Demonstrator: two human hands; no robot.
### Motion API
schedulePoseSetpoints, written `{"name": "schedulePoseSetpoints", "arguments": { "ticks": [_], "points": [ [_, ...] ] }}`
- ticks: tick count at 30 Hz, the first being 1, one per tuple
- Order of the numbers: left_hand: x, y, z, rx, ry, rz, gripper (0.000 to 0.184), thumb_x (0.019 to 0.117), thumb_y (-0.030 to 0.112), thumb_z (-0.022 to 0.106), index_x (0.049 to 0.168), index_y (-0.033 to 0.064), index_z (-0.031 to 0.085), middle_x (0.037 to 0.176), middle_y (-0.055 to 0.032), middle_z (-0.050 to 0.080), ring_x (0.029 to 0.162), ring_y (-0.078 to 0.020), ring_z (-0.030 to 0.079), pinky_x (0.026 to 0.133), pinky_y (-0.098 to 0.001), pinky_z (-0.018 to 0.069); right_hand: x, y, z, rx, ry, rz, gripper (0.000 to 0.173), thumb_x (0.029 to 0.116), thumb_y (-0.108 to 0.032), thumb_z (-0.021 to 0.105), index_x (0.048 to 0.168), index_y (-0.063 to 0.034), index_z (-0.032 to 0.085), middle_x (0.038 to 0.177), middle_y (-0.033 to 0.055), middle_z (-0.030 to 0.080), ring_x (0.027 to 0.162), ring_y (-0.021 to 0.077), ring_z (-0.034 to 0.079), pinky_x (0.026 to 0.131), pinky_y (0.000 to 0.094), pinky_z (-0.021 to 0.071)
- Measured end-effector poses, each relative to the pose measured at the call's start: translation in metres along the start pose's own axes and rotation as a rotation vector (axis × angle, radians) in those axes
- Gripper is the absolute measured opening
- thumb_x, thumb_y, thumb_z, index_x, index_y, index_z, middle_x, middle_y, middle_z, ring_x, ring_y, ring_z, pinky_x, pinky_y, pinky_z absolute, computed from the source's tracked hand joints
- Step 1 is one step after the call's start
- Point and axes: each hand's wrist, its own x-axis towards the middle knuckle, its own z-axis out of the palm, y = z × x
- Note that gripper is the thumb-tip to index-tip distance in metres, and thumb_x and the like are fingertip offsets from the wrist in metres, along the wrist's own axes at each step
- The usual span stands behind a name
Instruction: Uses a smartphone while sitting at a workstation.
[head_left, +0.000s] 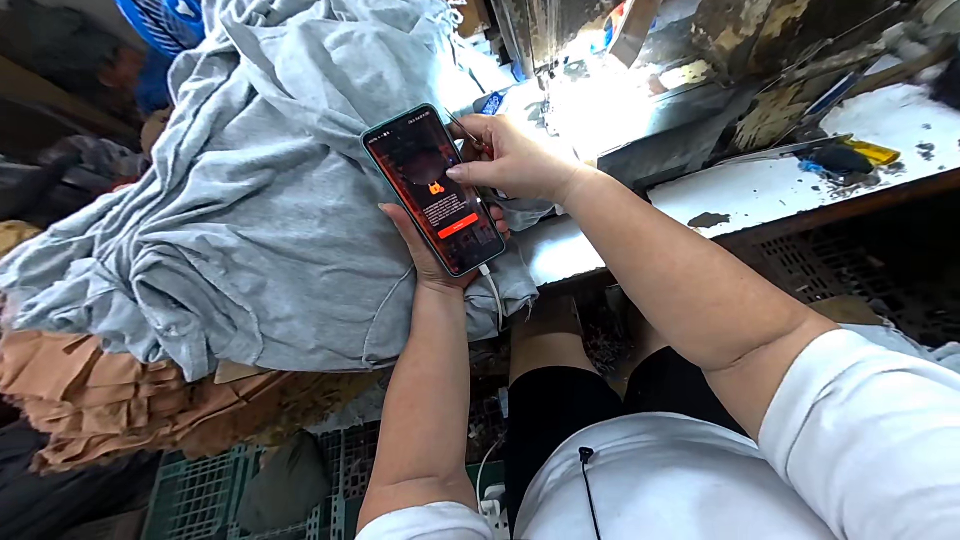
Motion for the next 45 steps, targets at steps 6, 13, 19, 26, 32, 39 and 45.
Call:
{"name": "schedulePoseSetpoints", "arguments": {
  "ticks": [6,13,19,26,32,39,45],
  "points": [
    [0.001,0.0,-0.001,0.032,0.016,0.061,0.098,0.0592,0.091,0.066,0.122,0.0162,0.068,0.102,-0.013,0.074,0.091,-0.0283,0.073,0.079,-0.0477,0.0616,-0.002,-0.007,0.001,0.011,-0.052,0.052,0.055,0.0912,-0.017,0.073,0.14,0.0007,0.054,0.106,0.011,0.068,0.076,0.012,0.067,0.07,0.031,0.0592],
    [-0.001,-0.001,0.004,0.067,0.052,0.226,0.082,0.0685,0.083,0.067,0.121,0.021,0.069,0.11,-0.0027,0.075,0.103,-0.0159,0.072,0.089,-0.0389,0.0603,-0.001,0.001,0.012,-0.177,-0.077,-0.057,0.104,0.0728,-0.025,0.088,0.156,0.0061,0.033,0.142,0.0223,0.057,0.131,0.0272,0.056,0.112,0.0408,0.0429],
    [-0.001,-0.001,0.004,0.062,0.032,0.232,0.08,0.0694,0.081,0.069,0.123,0.0208,0.068,0.111,-0.0032,0.074,0.105,-0.0163,0.071,0.09,-0.0393,0.0595,-0.001,-0.001,0.015,-0.213,-0.055,-0.062,0.105,0.0739,-0.024,0.088,0.156,0.0057,0.031,0.14,0.0218,0.057,0.128,0.0256,0.057,0.11,0.0386,0.0447],
    [-0.001,-0.001,0.006,0.074,0.045,0.247,0.078,0.0701,0.08,0.07,0.122,0.0207,0.069,0.111,-0.0023,0.075,0.105,-0.0146,0.071,0.093,-0.0375,0.059,-0.001,0.002,0.015,-0.217,-0.047,-0.073,0.103,0.0752,-0.026,0.086,0.156,0.0064,0.032,0.143,0.0217,0.057,0.132,0.0265,0.055,0.113,0.0403,0.0425],
    [-0.001,-0.002,0.008,0.07,0.046,0.248,0.079,0.0698,0.08,0.07,0.122,0.0206,0.068,0.112,-0.0029,0.074,0.106,-0.0153,0.071,0.094,-0.038,0.0586,-0.001,0.0,0.014,-0.227,-0.053,-0.063,0.103,0.0739,-0.027,0.086,0.156,0.0038,0.033,0.143,0.0193,0.057,0.133,0.0248,0.054,0.113,0.0407,0.0421],
    [-0.002,-0.001,0.008,0.089,0.063,0.243,0.081,0.068,0.082,0.07,0.122,0.0208,0.068,0.111,-0.0025,0.075,0.105,-0.0153,0.071,0.093,-0.0381,0.059,0.0,0.001,0.014,-0.211,-0.06,-0.067,0.103,0.073,-0.023,0.087,0.156,0.0035,0.033,0.142,0.019,0.058,0.132,0.0247,0.056,0.113,0.0409,0.043],
    [-0.001,-0.001,0.008,0.094,0.047,0.249,0.081,0.0691,0.081,0.069,0.123,0.0203,0.068,0.111,-0.0029,0.075,0.106,-0.0155,0.071,0.093,-0.0385,0.059,0.0,0.002,0.015,-0.212,-0.051,-0.083,0.103,0.0733,-0.022,0.087,0.156,0.0058,0.032,0.142,0.0209,0.057,0.133,0.0268,0.054,0.113,0.0406,0.0417]
  ]
}}
